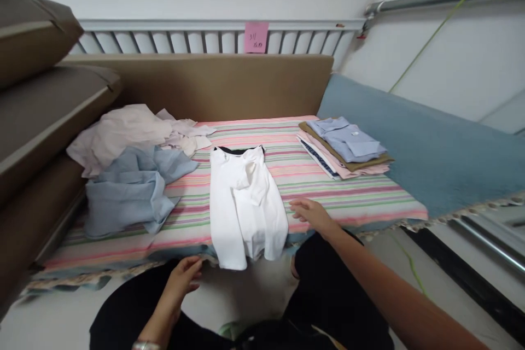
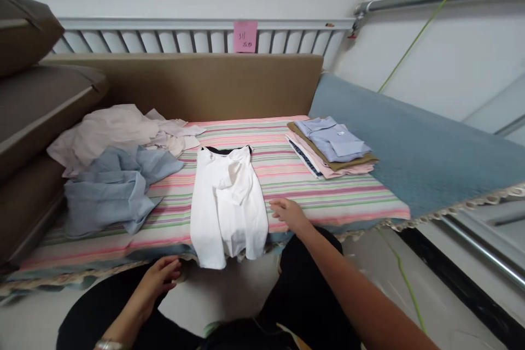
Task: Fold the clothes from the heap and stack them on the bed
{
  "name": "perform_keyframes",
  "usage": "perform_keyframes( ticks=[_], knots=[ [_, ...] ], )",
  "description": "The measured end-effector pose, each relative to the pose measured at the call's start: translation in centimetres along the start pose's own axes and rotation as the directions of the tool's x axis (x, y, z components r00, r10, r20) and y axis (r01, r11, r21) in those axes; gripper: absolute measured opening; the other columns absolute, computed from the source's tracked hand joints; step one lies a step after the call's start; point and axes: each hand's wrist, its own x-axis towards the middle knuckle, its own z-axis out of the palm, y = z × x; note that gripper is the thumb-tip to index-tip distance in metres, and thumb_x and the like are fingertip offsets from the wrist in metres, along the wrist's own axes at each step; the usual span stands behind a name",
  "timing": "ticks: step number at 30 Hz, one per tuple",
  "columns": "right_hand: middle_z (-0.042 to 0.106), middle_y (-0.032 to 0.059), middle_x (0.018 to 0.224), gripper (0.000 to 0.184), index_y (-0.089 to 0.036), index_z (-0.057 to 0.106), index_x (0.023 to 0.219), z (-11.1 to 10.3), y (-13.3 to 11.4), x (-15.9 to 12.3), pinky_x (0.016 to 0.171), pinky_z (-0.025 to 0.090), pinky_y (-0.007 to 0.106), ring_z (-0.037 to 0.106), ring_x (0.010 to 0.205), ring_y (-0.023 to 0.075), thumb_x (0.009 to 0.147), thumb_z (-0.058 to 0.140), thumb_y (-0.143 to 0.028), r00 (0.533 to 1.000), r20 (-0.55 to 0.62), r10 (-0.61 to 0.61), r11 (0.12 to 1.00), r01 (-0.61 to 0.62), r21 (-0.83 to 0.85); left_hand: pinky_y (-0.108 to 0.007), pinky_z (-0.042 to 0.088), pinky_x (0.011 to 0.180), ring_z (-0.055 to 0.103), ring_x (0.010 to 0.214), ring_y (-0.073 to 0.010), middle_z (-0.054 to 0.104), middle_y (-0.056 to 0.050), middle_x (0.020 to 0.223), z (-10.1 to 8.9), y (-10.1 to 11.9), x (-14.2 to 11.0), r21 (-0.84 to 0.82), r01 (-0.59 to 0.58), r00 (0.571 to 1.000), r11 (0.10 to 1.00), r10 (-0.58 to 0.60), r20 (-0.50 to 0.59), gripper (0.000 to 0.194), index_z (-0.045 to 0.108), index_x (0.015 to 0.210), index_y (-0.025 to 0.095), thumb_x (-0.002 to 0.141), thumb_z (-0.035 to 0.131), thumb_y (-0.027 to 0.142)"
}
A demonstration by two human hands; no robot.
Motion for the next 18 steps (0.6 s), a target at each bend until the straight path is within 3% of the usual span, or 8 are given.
perform_keyframes(
  ticks=[3,6,11,14,18],
  knots=[
    [0.069,0.0037,0.081,0.019,-0.018,0.065,0.09,1.1,2.3,-3.4,0.056,0.048,0.021,0.064,0.068,0.0134,0.075,0.056,-0.027,0.999,0.037,-0.024,0.997,0.021,0.079,-0.041,0.044,0.08,0.053,0.112,-0.0314,0.057,-0.018,0.124,2.3,-1.2,-0.4,0.06,-0.019,1.0,0.998,0.017,0.026,0.076,0.056,0.111,0.015,0.048,0.075,0.054],
    [0.069,0.0034,0.08,0.018,-0.018,0.066,0.088,2.0,4.4,-6.0,0.053,0.047,0.021,0.065,0.066,0.014,0.072,0.059,-0.024,0.993,0.115,0.023,0.998,-0.029,0.052,-0.043,0.041,0.088,0.046,0.122,-0.0325,0.05,-0.018,0.133,4.3,-1.4,-0.5,0.048,-0.027,0.996,0.999,0.022,0.092,0.073,0.056,0.115,0.017,0.053,0.074,0.051],
    [0.069,0.007,0.087,0.019,-0.017,0.065,0.088,2.4,7.4,-6.7,0.049,0.046,0.022,0.066,0.067,0.0162,0.071,0.062,-0.025,0.966,0.097,0.241,0.97,-0.243,0.012,-0.034,0.044,0.083,0.055,0.108,-0.0269,0.062,-0.013,0.119,6.0,-1.6,0.3,-0.024,-0.115,0.987,0.993,0.117,0.111,0.057,0.064,0.102,0.018,0.058,0.071,0.054],
    [0.069,0.0076,0.09,0.025,-0.017,0.064,0.093,3.4,8.0,-5.4,0.052,0.046,0.022,0.066,0.072,0.0169,0.072,0.065,-0.029,0.968,0.059,0.246,0.967,-0.249,0.057,-0.031,0.044,0.078,0.058,0.098,-0.0243,0.067,-0.012,0.105,6.5,-2.1,0.8,-0.029,-0.121,0.983,0.992,0.124,0.138,0.059,0.066,0.094,0.014,0.052,0.074,0.056],
    [0.071,0.0054,0.086,0.021,-0.018,0.065,0.084,5.9,8.5,-4.0,0.058,0.048,0.022,0.066,0.078,0.0174,0.07,0.067,-0.033,0.976,0.091,0.197,0.966,-0.209,0.152,-0.031,0.044,0.072,0.059,0.088,-0.0228,0.069,-0.011,0.093,6.3,-3.1,0.6,-0.032,-0.083,0.983,0.996,0.087,0.161,0.064,0.066,0.088,0.012,0.047,0.074,0.061]
  ],
)
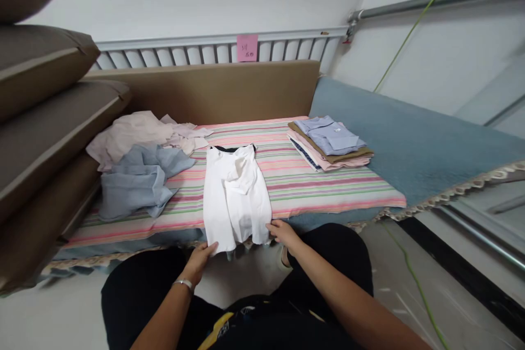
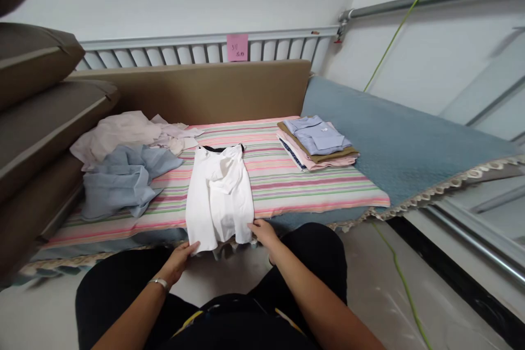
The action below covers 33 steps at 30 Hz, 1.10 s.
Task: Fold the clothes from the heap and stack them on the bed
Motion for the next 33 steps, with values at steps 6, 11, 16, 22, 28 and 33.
perform_keyframes(
  ticks=[6,11,16,22,28,33],
  knots=[
    [0.072,0.0079,0.086,0.02,-0.017,0.062,0.075,2.5,2.7,0.8,0.066,0.053,0.028,0.068,0.083,0.0223,0.066,0.068,-0.035,0.996,0.085,-0.012,0.985,-0.003,0.174,-0.031,0.043,0.072,0.059,0.087,-0.0203,0.067,-0.007,0.094,-0.7,0.1,-0.7,-0.023,0.02,1.0,1.0,-0.019,0.022,0.066,0.063,0.093,0.016,0.044,0.076,0.06],
    [0.072,0.0069,0.091,0.028,-0.02,0.064,0.087,3.3,4.0,0.7,0.068,0.053,0.03,0.068,0.082,0.0222,0.062,0.069,-0.031,0.986,0.167,0.017,0.963,-0.061,0.262,-0.032,0.041,0.072,0.058,0.076,-0.0188,0.068,-0.007,0.085,-0.3,0.0,-0.6,0.022,0.024,0.996,0.999,-0.025,0.088,0.064,0.065,0.093,0.014,0.048,0.076,0.058],
    [0.072,0.0106,0.086,0.038,-0.015,0.066,0.09,3.2,4.6,0.3,0.07,0.051,0.036,0.068,0.081,0.0248,0.058,0.074,-0.034,0.968,0.224,0.111,0.958,-0.165,0.236,-0.035,0.039,0.073,0.058,0.075,-0.0221,0.065,-0.007,0.074,-0.5,-1.5,-0.4,0.129,0.076,0.995,0.989,-0.083,0.051,0.063,0.064,0.082,0.014,0.047,0.071,0.065],
    [0.071,0.0121,0.092,0.046,-0.012,0.062,0.103,2.8,5.3,-0.6,0.071,0.049,0.033,0.067,0.079,0.0216,0.065,0.07,-0.037,0.96,0.27,0.081,0.958,-0.15,0.244,-0.038,0.04,0.078,0.061,0.084,-0.0244,0.069,-0.011,0.089,-0.6,-2.4,-1.0,0.122,0.091,0.991,0.988,-0.103,0.09,0.065,0.062,0.079,0.016,0.051,0.06,0.075],
    [0.071,0.0106,0.087,0.047,-0.013,0.06,0.104,3.0,5.3,-1.4,0.068,0.05,0.032,0.068,0.072,0.0204,0.067,0.069,-0.04,0.961,0.264,0.082,0.946,-0.158,0.282,-0.048,0.04,0.083,0.063,0.085,-0.0297,0.069,-0.015,0.094,-0.6,-4.0,-1.3,0.153,0.152,0.985,0.977,-0.162,0.059,0.073,0.065,0.088,0.016,0.061,0.045,0.08],
    [0.071,0.0108,0.082,0.047,-0.013,0.061,0.098,3.1,4.8,-1.9,0.066,0.051,0.031,0.067,0.069,0.0202,0.062,0.07,-0.041,0.97,0.231,0.072,0.95,-0.137,0.282,-0.05,0.037,0.095,0.051,0.116,-0.0365,0.054,-0.018,0.129,-1.9,-3.8,0.7,0.055,0.086,0.994,0.995,-0.082,-0.078,0.08,0.057,0.111,0.018,0.046,0.071,0.063]
  ],
)
